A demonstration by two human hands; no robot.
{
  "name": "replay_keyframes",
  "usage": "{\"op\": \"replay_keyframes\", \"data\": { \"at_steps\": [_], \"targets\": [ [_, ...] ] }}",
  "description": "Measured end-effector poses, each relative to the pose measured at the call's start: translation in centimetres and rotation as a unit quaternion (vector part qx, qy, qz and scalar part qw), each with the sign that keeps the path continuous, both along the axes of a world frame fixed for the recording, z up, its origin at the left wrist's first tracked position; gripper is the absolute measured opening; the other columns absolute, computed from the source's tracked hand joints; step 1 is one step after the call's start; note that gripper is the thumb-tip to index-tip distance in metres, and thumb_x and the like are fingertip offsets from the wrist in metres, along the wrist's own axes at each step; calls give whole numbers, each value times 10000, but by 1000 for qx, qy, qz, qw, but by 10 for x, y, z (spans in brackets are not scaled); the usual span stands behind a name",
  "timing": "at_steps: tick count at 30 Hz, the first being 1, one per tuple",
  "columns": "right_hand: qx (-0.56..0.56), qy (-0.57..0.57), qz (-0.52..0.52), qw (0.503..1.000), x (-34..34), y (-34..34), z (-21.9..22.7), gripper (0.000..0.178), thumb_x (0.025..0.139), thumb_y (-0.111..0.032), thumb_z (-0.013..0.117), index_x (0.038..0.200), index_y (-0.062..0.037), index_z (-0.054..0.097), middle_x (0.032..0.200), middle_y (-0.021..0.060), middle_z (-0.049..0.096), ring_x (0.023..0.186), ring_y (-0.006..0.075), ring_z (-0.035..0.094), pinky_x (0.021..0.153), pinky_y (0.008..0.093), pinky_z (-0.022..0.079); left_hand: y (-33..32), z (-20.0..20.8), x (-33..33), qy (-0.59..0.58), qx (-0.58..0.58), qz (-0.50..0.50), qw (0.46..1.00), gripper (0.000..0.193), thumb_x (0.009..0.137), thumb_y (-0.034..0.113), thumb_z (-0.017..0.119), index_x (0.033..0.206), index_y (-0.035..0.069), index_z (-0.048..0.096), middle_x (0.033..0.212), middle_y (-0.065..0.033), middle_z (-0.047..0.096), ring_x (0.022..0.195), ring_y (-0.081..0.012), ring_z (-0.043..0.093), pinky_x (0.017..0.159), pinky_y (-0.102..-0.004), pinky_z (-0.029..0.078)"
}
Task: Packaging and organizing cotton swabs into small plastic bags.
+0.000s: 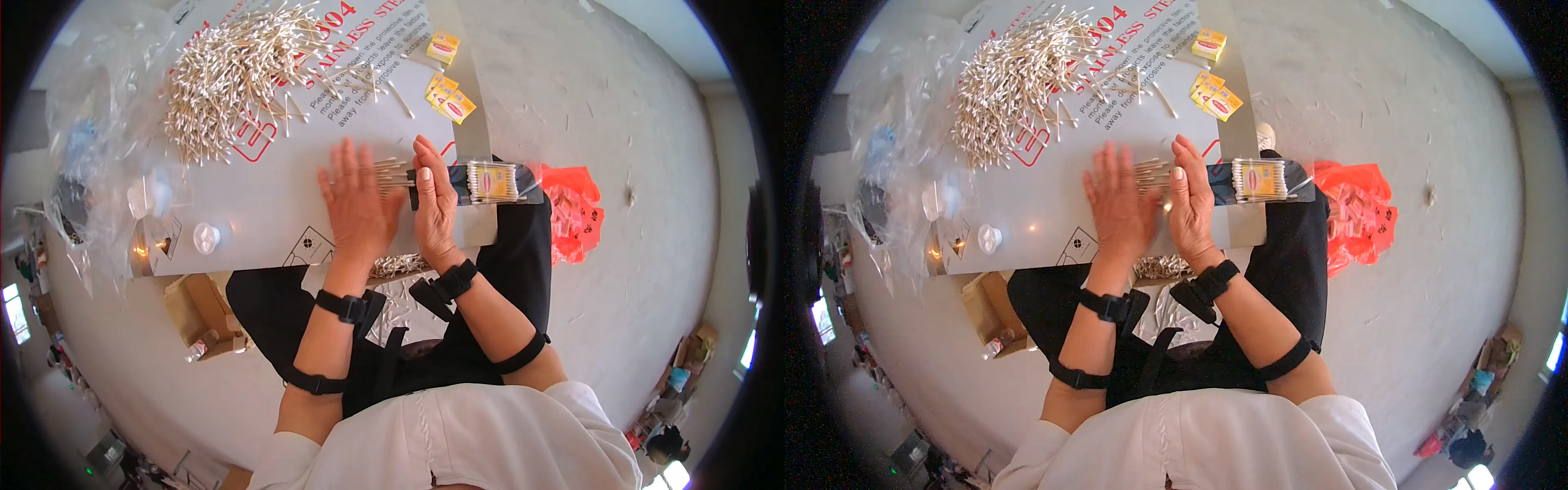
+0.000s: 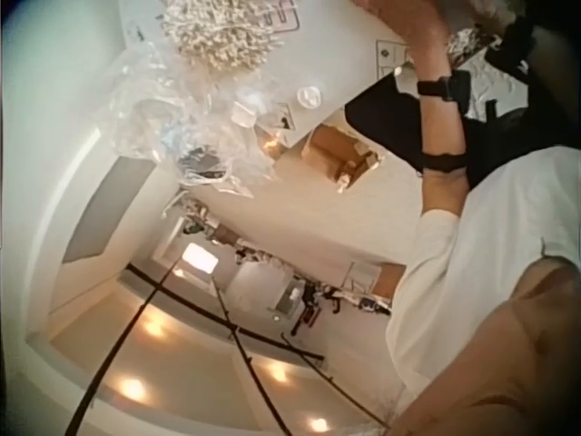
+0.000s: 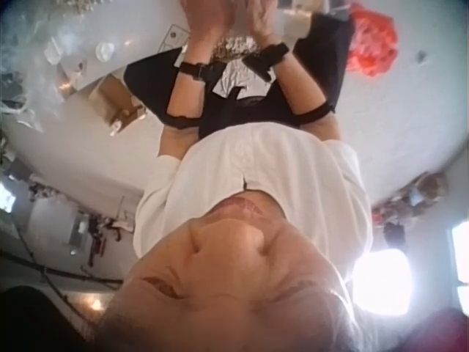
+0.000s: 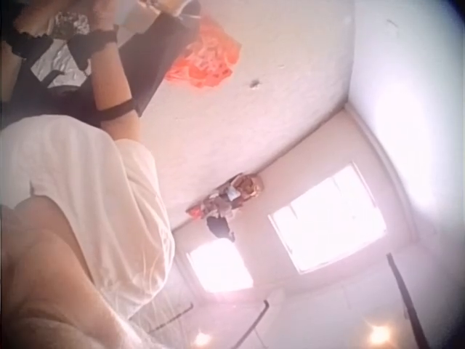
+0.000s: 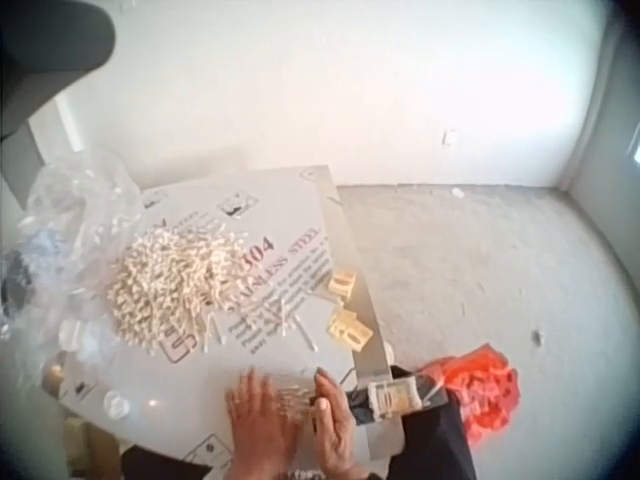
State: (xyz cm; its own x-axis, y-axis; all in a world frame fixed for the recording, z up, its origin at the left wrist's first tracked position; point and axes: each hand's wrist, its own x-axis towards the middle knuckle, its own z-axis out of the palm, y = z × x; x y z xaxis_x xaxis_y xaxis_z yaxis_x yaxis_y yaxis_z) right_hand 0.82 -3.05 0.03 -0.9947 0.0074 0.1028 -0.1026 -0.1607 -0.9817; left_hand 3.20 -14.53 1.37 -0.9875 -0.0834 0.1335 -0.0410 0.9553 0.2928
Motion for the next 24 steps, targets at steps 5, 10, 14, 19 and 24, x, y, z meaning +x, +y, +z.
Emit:
{"op": "replay_keyframes", "data": {
  "at_steps": [5,10,14,19,24],
  "targets": [
    [-14,0,-7,1000,-4,-5,-2,384,1055,-218,429,1347,18,510,1485,161,425,1382,261,391,1141,359,296,-25,-7,-4,174,366,53,912,530,1053,273,391,1493,-8,299,1570,-198,266,1460,-341,251,1174,-412,229],
    [-13,9,11,1000,-11,-12,0,385,1062,-202,414,1336,51,511,1500,137,405,1374,204,395,1154,338,319,-15,-10,-5,162,521,58,836,554,1062,315,371,1497,-18,294,1581,-154,268,1463,-270,253,1180,-402,212],
    [-17,-1,24,1000,-12,-11,-4,392,1065,-206,401,1336,56,510,1512,139,392,1377,206,392,1159,344,312,-1,-13,0,172,545,59,818,557,1062,323,365,1488,-29,306,1577,-156,277,1460,-271,259,1182,-392,207],
    [-45,-33,13,998,-17,5,-5,283,1005,-141,529,1229,26,571,1259,115,577,1133,185,560,996,300,430,-3,-12,4,213,589,92,774,469,1044,255,433,1420,-25,421,1496,-140,418,1381,-244,383,1146,-382,285],
    [281,36,101,954,-19,38,16,81,796,-51,695,860,-45,646,821,98,592,699,260,617,636,344,499,-30,-12,25,155,390,78,904,281,886,57,614,1165,28,609,1181,-99,591,1095,-261,538,963,-402,426]
  ]
}}
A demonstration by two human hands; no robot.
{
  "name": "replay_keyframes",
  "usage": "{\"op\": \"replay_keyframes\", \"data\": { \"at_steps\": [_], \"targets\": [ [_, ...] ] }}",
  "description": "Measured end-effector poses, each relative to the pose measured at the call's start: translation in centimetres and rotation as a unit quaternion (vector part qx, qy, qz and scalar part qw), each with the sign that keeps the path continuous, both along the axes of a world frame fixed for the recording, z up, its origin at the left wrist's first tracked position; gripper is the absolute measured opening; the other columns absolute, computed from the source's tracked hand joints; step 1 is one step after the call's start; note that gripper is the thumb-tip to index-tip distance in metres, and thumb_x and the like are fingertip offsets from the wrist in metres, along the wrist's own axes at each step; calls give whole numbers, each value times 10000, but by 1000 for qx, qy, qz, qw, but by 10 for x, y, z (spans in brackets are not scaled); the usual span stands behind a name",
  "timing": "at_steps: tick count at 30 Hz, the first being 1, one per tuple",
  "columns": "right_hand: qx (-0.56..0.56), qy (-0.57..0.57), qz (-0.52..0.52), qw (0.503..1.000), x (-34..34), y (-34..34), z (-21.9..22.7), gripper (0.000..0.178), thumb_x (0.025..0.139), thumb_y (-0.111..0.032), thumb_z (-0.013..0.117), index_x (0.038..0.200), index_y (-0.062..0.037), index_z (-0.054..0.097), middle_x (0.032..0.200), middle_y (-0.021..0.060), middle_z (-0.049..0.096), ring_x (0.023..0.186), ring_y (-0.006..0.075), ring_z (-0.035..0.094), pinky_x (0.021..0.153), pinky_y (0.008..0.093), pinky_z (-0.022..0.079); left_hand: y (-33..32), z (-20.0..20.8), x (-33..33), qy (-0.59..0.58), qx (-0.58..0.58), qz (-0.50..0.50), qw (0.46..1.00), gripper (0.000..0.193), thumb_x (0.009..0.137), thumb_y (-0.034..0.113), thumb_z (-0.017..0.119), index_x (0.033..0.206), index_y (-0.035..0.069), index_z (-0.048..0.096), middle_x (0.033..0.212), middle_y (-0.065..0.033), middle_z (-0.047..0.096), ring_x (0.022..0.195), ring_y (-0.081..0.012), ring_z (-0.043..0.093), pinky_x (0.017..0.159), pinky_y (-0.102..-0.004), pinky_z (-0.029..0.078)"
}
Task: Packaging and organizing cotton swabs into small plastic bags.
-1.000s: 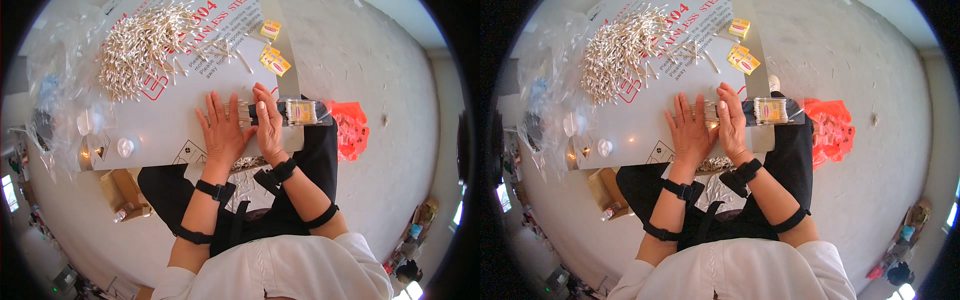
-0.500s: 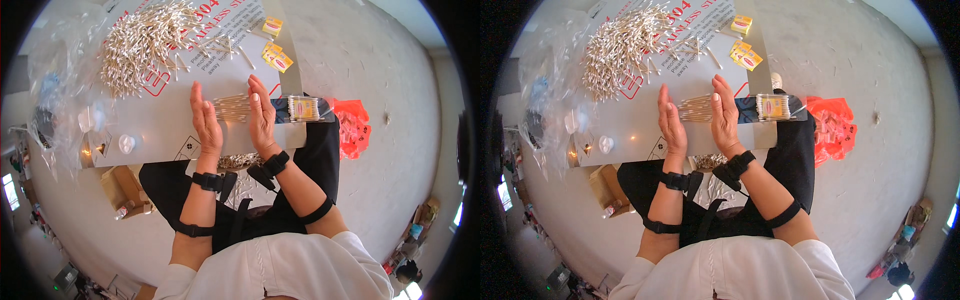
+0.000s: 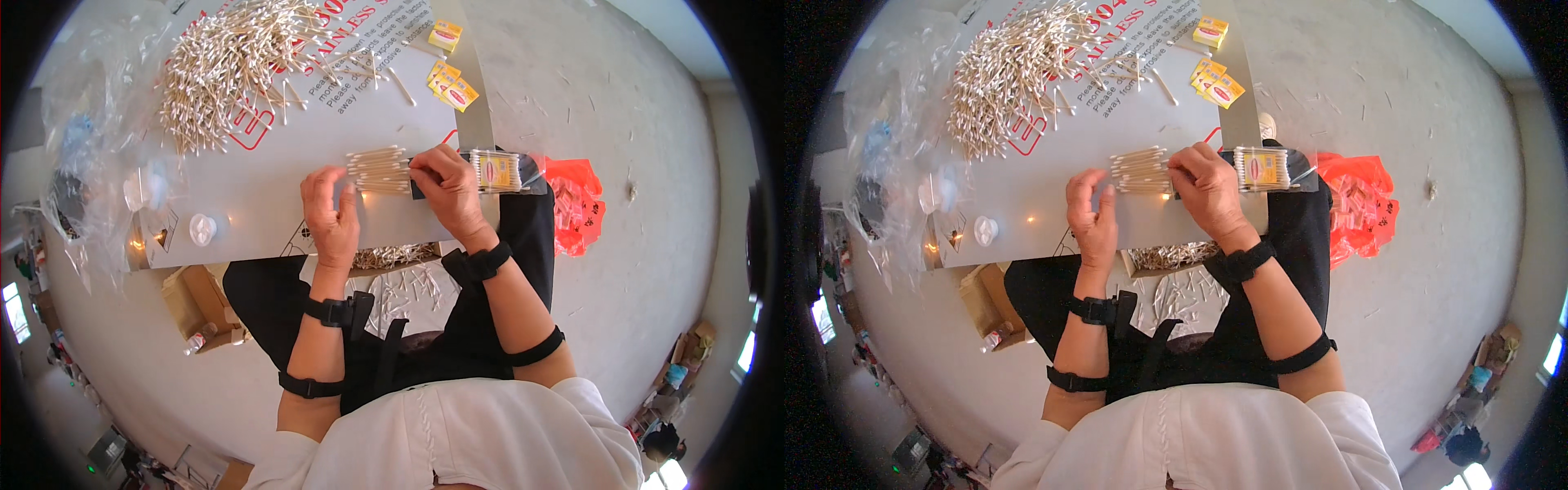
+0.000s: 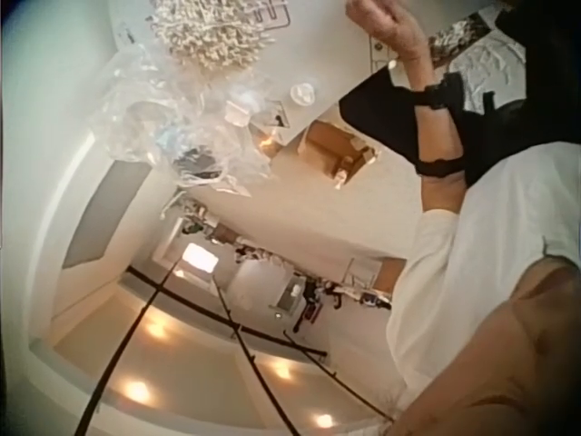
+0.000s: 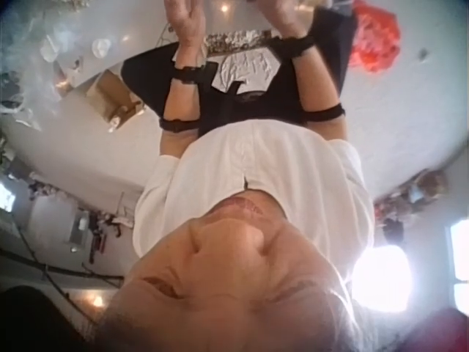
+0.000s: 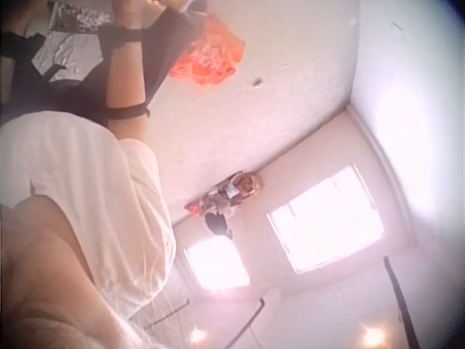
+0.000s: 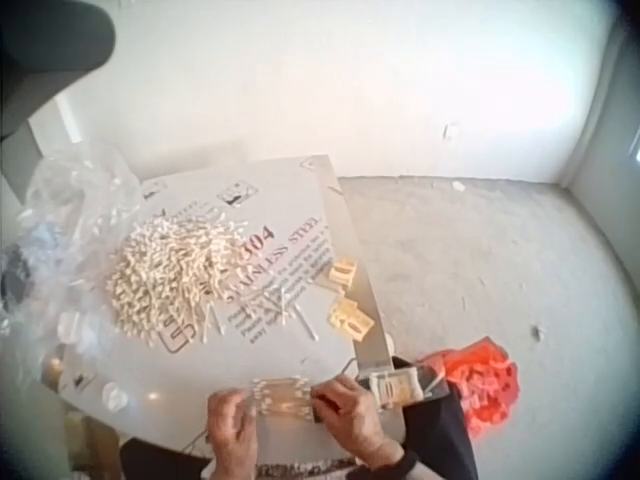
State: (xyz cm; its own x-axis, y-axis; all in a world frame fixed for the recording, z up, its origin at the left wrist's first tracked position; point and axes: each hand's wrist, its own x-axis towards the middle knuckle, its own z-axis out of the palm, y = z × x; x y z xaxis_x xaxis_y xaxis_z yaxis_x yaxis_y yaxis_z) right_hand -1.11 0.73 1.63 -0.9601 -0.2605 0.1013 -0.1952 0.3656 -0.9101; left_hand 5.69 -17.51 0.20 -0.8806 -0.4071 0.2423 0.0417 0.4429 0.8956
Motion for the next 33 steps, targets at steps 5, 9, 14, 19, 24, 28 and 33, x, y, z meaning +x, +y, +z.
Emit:
{"op": "replay_keyframes", "data": {
  "at_steps": [5,9,14,19,24,28,33],
  "targets": [
    [143,98,61,983,2,-5,3,90,790,-89,685,830,-53,613,814,105,574,755,308,627,653,401,508,7,6,1,2,-181,-32,983,270,722,-2,723,972,91,677,976,-68,583,952,-284,548,864,-397,439],
    [190,130,80,970,-1,-7,5,88,794,-109,674,814,-68,598,824,112,568,777,321,624,676,419,517,10,4,0,-1,-243,-35,969,245,709,36,758,924,121,675,942,-27,575,934,-260,545,845,-394,414],
    [235,121,126,956,-11,-5,4,92,805,-112,664,812,-55,592,827,125,583,772,324,634,672,417,517,10,3,-1,3,-245,-36,969,255,699,40,763,919,130,671,932,-25,569,933,-262,545,840,-403,407],
    [165,95,108,976,-10,8,13,95,810,-96,654,817,-31,585,830,132,602,749,322,640,649,417,509,9,2,1,-6,-242,-43,969,266,707,28,737,948,116,669,951,-56,571,949,-286,541,863,-417,412],
    [95,-20,196,976,17,28,42,108,804,-89,656,797,-23,570,785,136,602,745,339,630,645,436,497,0,-6,5,44,-33,-8,998,322,844,41,638,1164,59,600,1178,-110,564,1108,-267,533,980,-411,409],
    [99,-31,265,959,57,24,25,115,799,-99,662,800,-25,573,785,142,603,743,357,626,645,448,497,-7,-6,-5,66,194,7,979,441,1010,233,519,1371,-13,462,1405,-130,476,1305,-242,447,1111,-411,344],
    [144,-7,264,954,63,18,19,116,807,-118,669,799,-36,586,794,148,601,754,378,622,654,462,497,-2,-3,-16,72,256,-16,964,479,1034,292,475,1381,-36,449,1418,-156,470,1332,-267,435,1139,-426,317]
  ]
}}
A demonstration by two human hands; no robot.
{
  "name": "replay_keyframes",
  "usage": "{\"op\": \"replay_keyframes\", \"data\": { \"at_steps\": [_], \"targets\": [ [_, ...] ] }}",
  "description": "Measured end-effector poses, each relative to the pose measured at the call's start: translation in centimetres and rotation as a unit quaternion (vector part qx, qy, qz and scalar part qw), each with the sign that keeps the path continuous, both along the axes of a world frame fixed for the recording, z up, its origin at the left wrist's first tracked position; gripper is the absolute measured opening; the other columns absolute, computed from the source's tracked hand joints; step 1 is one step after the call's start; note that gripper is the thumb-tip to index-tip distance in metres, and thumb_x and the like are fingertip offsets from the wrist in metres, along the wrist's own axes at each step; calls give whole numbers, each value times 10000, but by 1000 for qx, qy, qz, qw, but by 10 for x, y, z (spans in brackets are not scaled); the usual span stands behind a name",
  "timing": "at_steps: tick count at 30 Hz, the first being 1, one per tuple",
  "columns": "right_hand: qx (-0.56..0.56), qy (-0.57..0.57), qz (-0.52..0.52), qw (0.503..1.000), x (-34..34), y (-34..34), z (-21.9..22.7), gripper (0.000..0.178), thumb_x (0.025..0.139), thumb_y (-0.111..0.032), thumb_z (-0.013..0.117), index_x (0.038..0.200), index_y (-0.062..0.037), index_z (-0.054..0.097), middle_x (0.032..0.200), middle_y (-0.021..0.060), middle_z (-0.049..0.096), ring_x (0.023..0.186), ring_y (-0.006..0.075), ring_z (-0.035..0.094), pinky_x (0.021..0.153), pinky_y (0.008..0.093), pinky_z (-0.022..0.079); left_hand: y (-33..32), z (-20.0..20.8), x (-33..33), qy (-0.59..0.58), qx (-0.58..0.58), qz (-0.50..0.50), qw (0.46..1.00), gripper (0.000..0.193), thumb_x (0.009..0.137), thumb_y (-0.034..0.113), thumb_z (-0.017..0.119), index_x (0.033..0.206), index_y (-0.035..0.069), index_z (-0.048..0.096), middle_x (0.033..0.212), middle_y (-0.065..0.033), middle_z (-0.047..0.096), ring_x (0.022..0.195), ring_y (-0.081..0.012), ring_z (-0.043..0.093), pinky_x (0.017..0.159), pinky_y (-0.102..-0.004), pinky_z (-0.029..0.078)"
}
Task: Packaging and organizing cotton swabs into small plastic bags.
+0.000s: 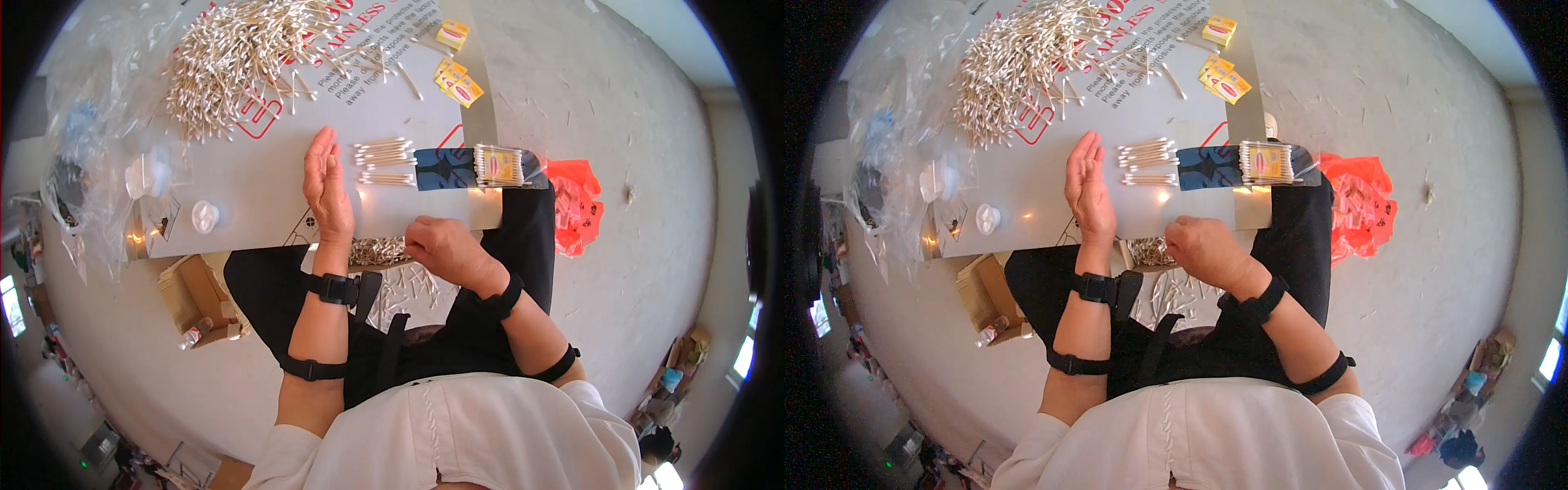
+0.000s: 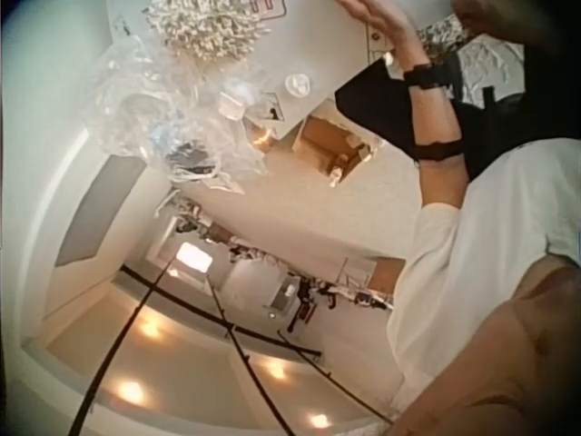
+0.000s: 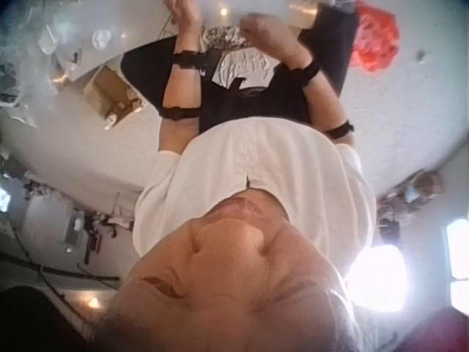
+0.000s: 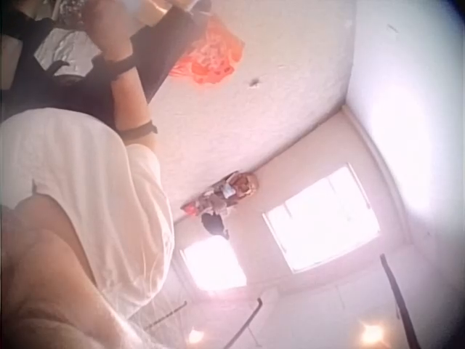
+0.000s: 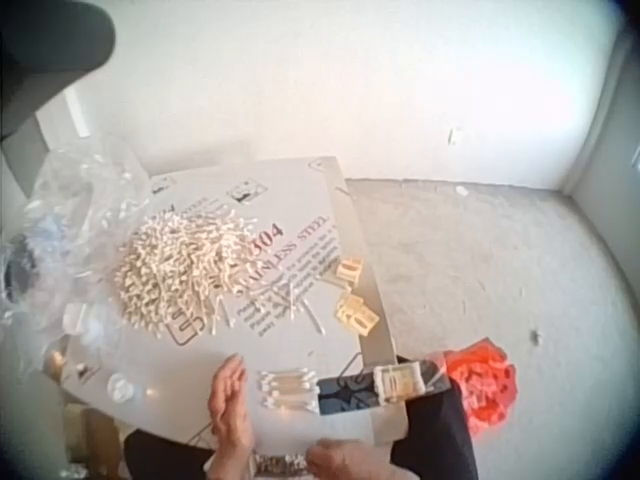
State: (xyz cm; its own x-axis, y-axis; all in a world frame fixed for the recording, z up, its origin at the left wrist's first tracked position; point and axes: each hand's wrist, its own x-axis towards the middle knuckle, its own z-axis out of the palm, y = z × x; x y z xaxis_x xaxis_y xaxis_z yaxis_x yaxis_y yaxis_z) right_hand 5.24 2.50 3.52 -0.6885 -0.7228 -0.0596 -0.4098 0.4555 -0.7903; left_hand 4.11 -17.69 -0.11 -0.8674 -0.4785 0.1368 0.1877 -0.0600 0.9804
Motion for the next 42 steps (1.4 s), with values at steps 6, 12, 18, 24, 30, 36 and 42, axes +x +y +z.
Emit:
{"op": "replay_keyframes", "data": {
  "at_steps": [6,12,18,24,30,36,42],
  "targets": [
    [-26,-82,-120,989,-15,-2,7,122,839,-137,668,840,-18,638,768,180,646,736,384,642,649,443,507,5,3,-17,5,17,-36,999,494,1046,319,437,1369,-55,450,1417,-181,472,1338,-294,434,1152,-435,304],
    [-52,-80,-155,983,-22,-16,-1,137,849,-136,669,858,-2,641,768,196,653,725,384,649,646,448,505,7,1,-35,9,50,-89,995,487,1056,330,413,1359,-49,458,1413,-181,477,1336,-298,444,1150,-433,305],
    [-70,89,-304,946,-88,-24,-8,193,855,-162,681,863,14,600,790,222,645,770,413,645,676,461,517,14,1,-16,-33,-64,-18,997,432,1053,272,444,1351,-41,456,1390,-164,497,1293,-260,479,1103,-402,376],
    [63,136,-327,933,-172,-60,0,379,832,-338,717,889,20,606,893,201,666,823,393,656,718,456,535,18,-10,-10,13,-71,-29,997,363,984,182,588,1277,-15,505,1296,-126,548,1199,-226,524,1043,-373,414],
    [169,171,-279,930,-188,-88,-2,422,821,-400,712,926,-1,627,999,199,652,883,373,658,753,451,531,15,-11,-12,13,-114,-29,993,395,958,236,627,1248,-8,517,1274,-118,557,1143,-226,538,989,-365,444],
    [110,203,-270,935,-194,-90,-27,207,823,-193,643,950,-29,638,989,185,640,869,366,671,749,468,549,17,-9,-12,16,-102,-28,994,388,964,240,617,1250,-3,519,1278,-123,555,1137,-224,539,981,-362,447],
    [105,207,-179,956,-171,-62,-22,83,840,-131,588,847,-51,610,874,141,625,778,363,641,687,470,506,19,-6,-10,13,-89,-15,996,365,980,224,586,1255,-5,518,1344,-138,511,1206,-241,504,1013,-376,426]
  ]
}}
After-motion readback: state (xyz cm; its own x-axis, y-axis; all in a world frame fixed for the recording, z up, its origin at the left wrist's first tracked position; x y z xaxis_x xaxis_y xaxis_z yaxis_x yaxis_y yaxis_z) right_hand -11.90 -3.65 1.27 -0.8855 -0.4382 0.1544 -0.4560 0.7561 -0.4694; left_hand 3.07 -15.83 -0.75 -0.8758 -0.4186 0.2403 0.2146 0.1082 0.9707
